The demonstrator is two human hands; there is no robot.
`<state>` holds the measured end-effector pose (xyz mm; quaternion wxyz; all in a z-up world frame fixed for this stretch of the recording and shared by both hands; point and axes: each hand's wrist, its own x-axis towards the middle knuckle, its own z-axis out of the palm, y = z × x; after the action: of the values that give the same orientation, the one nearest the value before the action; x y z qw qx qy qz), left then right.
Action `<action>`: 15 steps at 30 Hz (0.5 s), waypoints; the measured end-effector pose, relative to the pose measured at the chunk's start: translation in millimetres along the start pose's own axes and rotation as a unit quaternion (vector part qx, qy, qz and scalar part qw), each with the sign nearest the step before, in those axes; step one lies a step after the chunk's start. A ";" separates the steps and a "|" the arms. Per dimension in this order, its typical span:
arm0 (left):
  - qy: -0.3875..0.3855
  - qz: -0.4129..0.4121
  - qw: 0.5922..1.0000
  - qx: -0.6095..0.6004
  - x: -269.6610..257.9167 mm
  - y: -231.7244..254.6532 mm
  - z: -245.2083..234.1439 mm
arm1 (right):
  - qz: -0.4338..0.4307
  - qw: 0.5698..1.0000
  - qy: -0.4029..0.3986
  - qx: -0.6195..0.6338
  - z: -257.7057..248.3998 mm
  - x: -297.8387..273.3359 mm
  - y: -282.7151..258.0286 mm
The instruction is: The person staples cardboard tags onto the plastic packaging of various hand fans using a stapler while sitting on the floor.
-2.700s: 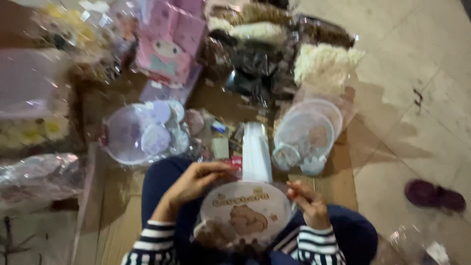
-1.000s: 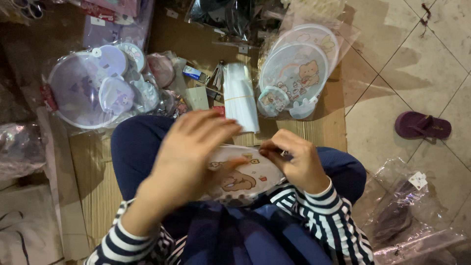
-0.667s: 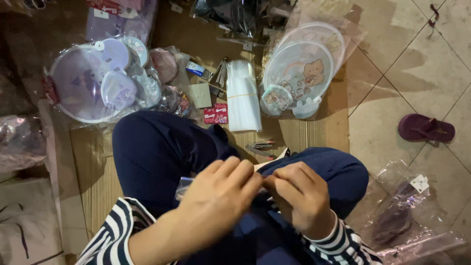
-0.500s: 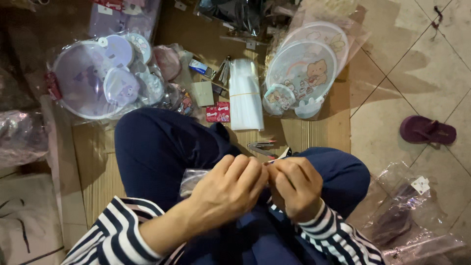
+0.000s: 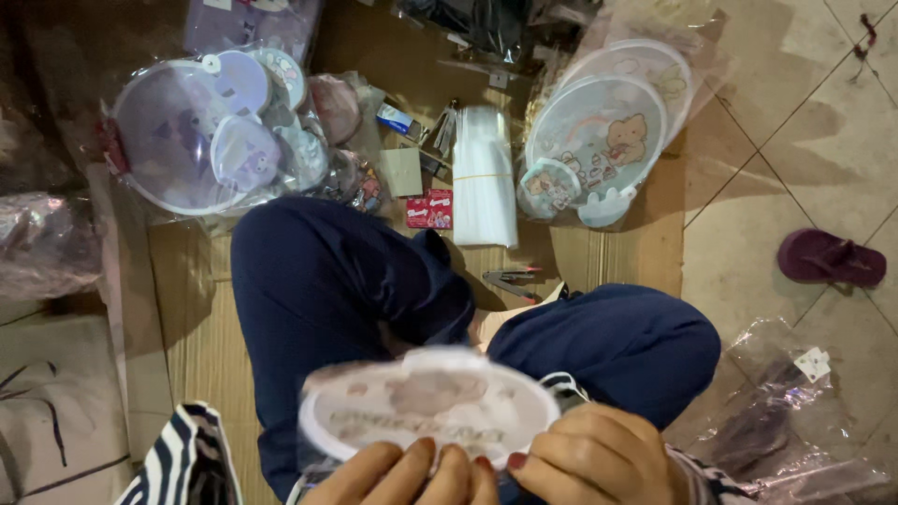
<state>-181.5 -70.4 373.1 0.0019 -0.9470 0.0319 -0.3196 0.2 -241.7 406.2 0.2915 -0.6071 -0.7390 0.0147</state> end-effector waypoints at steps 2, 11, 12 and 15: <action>0.182 -0.011 0.979 0.097 -80.9 16.9 100.0 | 0.037 0.999 -0.033 0.020 -2.2 -6.8 25.7; 0.352 0.007 0.926 0.136 -340.9 37.0 299.2 | 0.336 0.937 0.081 0.054 222.4 -6.1 224.5; 0.351 0.013 0.927 0.129 -340.6 20.0 316.1 | 0.310 0.949 0.039 -0.031 263.8 1.2 235.5; 0.335 0.028 0.935 0.108 -333.0 -23.5 336.0 | 0.290 0.942 -0.083 -0.145 327.8 14.0 266.7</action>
<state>-241.0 -32.0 -95.2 0.1019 -0.7777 0.0222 -0.6200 88.8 -50.1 39.9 0.1213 -0.8272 -0.5470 0.0415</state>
